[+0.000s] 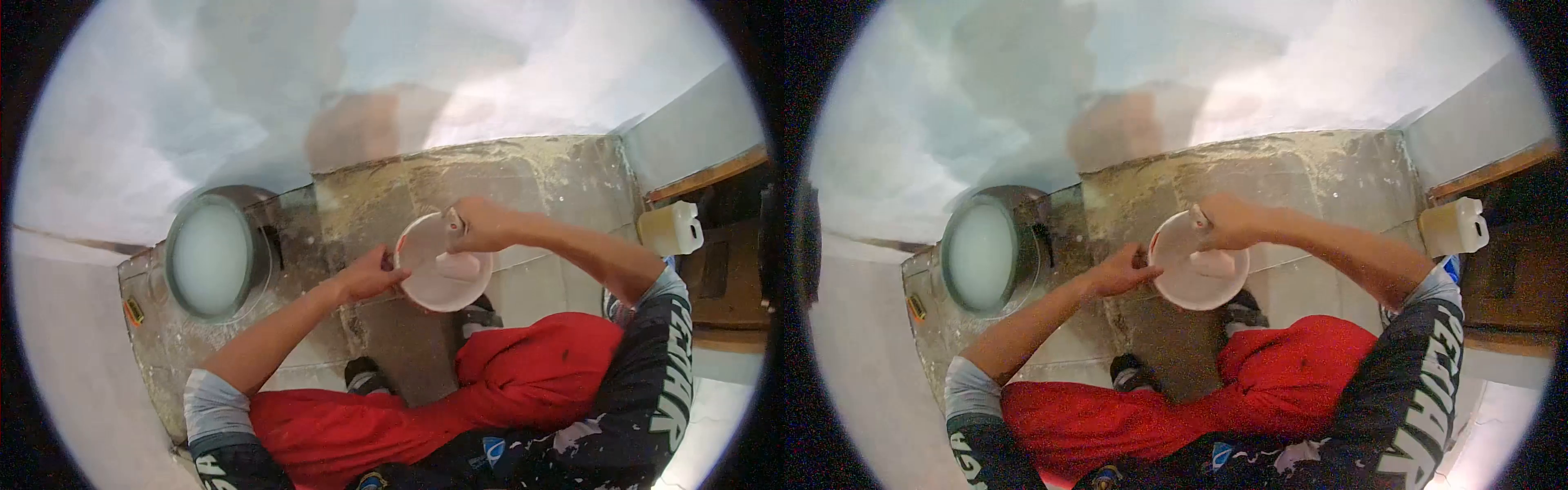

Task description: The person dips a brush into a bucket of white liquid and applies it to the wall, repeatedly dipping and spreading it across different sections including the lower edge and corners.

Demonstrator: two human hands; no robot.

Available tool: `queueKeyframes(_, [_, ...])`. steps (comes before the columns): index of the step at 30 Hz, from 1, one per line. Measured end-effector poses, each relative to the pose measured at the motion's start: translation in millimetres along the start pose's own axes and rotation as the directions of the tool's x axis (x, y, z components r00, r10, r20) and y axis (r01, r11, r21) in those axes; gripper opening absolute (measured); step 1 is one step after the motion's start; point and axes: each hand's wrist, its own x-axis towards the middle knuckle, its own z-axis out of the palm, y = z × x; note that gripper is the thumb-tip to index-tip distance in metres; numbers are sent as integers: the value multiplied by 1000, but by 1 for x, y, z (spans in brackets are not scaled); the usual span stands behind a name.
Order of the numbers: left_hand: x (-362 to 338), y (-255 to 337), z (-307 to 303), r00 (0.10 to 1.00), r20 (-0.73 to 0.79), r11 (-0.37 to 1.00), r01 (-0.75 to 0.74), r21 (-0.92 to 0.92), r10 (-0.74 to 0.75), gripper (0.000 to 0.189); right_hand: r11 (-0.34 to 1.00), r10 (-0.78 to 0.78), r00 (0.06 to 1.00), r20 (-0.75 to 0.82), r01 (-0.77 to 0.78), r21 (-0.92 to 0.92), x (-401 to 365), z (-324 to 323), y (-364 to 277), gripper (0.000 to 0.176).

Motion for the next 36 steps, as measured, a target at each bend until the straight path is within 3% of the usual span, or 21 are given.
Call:
queueKeyframes(3, [2,-3,1,997,50,995,62,-81,-58,64,998,-64,993,-100,64,-8,-4,-2,-1,33])
queueKeyframes(5, [-1,-1,-1,998,41,996,44,-79,-41,65,997,41,997,-64,-36,74,-1,-4,6,33])
queueKeyframes(9, [-3,1,-2,997,74,984,31,-176,-18,67,997,65,986,-153,-69,-24,-5,-7,0,33])
queueKeyframes(12, [-6,9,-5,993,92,983,90,-161,-76,70,990,62,995,-82,-51,130,-5,-16,-1,24])
queueKeyframes(14, [-8,10,-3,996,70,988,72,-138,-63,71,992,-39,976,-216,64,112,1,-7,13,24])
queueKeyframes(15, [-7,6,-2,995,66,986,83,-145,-74,71,991,-48,977,-206,73,115,-1,-16,9,24])
queueKeyframes(17, [-2,-3,-3,996,85,990,38,-135,-27,72,947,84,996,21,-86,308,-6,-41,-6,21])
queueKeyframes(23, [-2,-2,-2,998,65,991,-6,-132,14,73,802,147,988,54,-151,579,-6,-37,8,15])
queueKeyframes(27, [-6,9,-7,995,82,996,68,-55,-63,73,769,98,993,73,-122,628,-8,-55,0,15])
queueKeyframes(29, [-5,5,-5,990,135,972,65,-224,-35,75,749,90,995,37,-92,656,-8,-62,4,30])
queueKeyframes(33, [-5,4,-6,994,106,990,40,-138,-26,77,715,134,990,-33,-73,695,-8,-80,11,25])
queueKeyframes(35, [-2,-3,-3,995,93,982,36,-183,-19,80,506,99,995,-15,-38,862,-9,-87,21,21])
queueKeyframes(36, [-1,-5,-2,996,93,983,26,-181,-9,80,512,104,994,-21,-36,858,-11,-87,25,21])
